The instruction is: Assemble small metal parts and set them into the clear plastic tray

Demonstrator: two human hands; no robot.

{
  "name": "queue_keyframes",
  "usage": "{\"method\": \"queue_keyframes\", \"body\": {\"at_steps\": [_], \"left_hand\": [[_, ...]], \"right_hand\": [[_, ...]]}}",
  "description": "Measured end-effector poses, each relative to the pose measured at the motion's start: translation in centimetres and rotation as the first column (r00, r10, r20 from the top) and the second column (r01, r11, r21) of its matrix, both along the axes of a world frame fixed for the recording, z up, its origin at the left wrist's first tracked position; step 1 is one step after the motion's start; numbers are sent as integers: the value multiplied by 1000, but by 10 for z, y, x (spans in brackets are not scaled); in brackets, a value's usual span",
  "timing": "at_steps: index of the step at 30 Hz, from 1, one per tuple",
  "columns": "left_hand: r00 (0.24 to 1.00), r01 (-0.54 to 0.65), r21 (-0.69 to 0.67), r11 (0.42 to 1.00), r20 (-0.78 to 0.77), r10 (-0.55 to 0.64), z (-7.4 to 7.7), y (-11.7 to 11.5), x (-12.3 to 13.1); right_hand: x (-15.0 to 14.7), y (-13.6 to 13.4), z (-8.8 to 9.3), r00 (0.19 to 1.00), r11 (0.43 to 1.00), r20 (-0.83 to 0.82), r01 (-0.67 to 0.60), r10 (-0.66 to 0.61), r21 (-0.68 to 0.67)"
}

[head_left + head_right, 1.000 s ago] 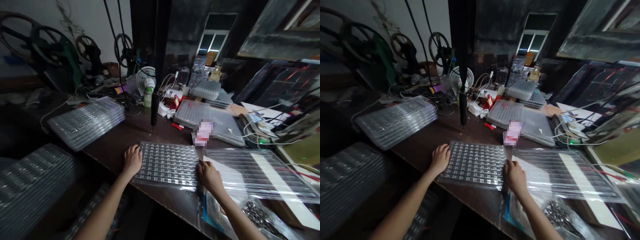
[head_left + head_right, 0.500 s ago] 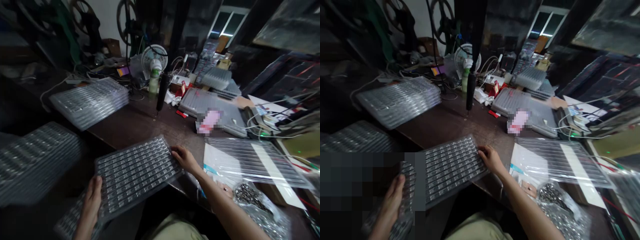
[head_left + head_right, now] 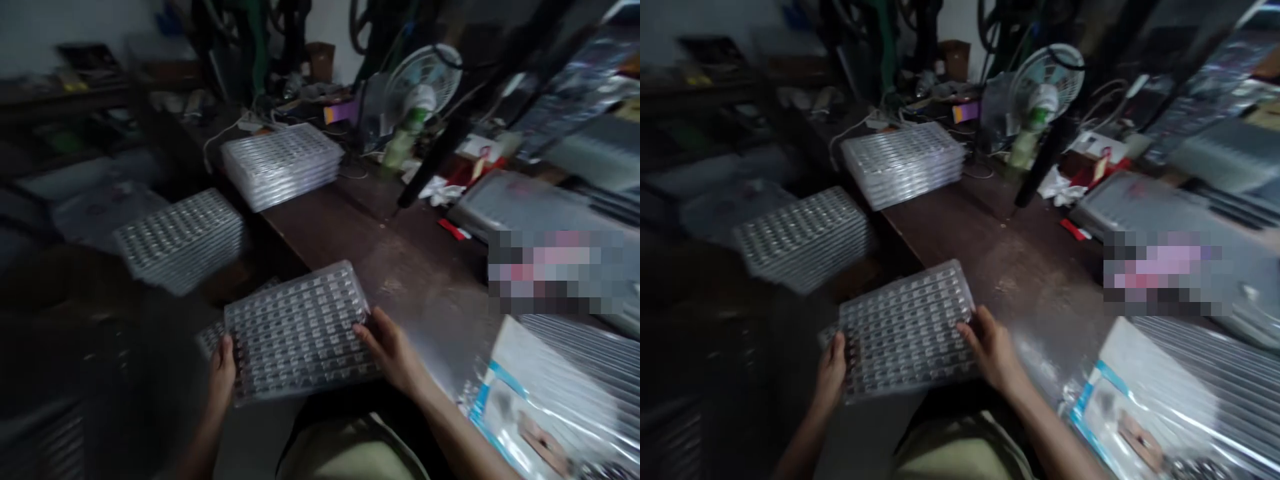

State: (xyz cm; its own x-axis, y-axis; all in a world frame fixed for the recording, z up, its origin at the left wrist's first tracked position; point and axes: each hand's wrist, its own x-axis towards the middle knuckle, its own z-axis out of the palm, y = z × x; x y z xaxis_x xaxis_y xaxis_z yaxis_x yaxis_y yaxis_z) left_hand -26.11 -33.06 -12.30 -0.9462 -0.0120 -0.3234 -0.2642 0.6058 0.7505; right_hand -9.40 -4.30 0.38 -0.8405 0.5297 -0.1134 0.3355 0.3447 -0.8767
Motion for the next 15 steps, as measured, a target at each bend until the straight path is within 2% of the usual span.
{"method": "queue_keyframes", "body": {"at_steps": [2, 4, 6, 7, 8, 10, 12, 15], "left_hand": [[993, -117, -100, 988, 8, 118, -11, -61, 14], [978, -192, -257, 947, 32, 207, -25, -118, 34], [975, -176, -348, 921, 69, 213, -42, -160, 52], [973, -177, -377, 909, 70, 219, -50, -171, 58], [972, -176, -400, 899, 73, 223, -57, -177, 61], [970, -196, -421, 886, 51, 238, -68, -171, 56], [971, -211, -408, 888, 14, 237, -75, -149, 39], [980, -189, -373, 908, -21, 195, -85, -111, 1]], "right_hand": [[-11, -41, -29, 992, 985, -22, -130, 128, -116], [-21, -76, -69, 979, 951, -8, -202, 205, -234], [-34, -99, -110, 962, 930, 52, -243, 267, -276], [-42, -105, -129, 955, 924, 73, -256, 287, -285], [-52, -107, -146, 952, 924, 88, -258, 293, -283], [-78, -102, -172, 953, 932, 105, -250, 285, -264], [-111, -91, -188, 959, 945, 114, -229, 261, -235], [-162, -74, -204, 972, 961, 110, -184, 209, -206]]}}
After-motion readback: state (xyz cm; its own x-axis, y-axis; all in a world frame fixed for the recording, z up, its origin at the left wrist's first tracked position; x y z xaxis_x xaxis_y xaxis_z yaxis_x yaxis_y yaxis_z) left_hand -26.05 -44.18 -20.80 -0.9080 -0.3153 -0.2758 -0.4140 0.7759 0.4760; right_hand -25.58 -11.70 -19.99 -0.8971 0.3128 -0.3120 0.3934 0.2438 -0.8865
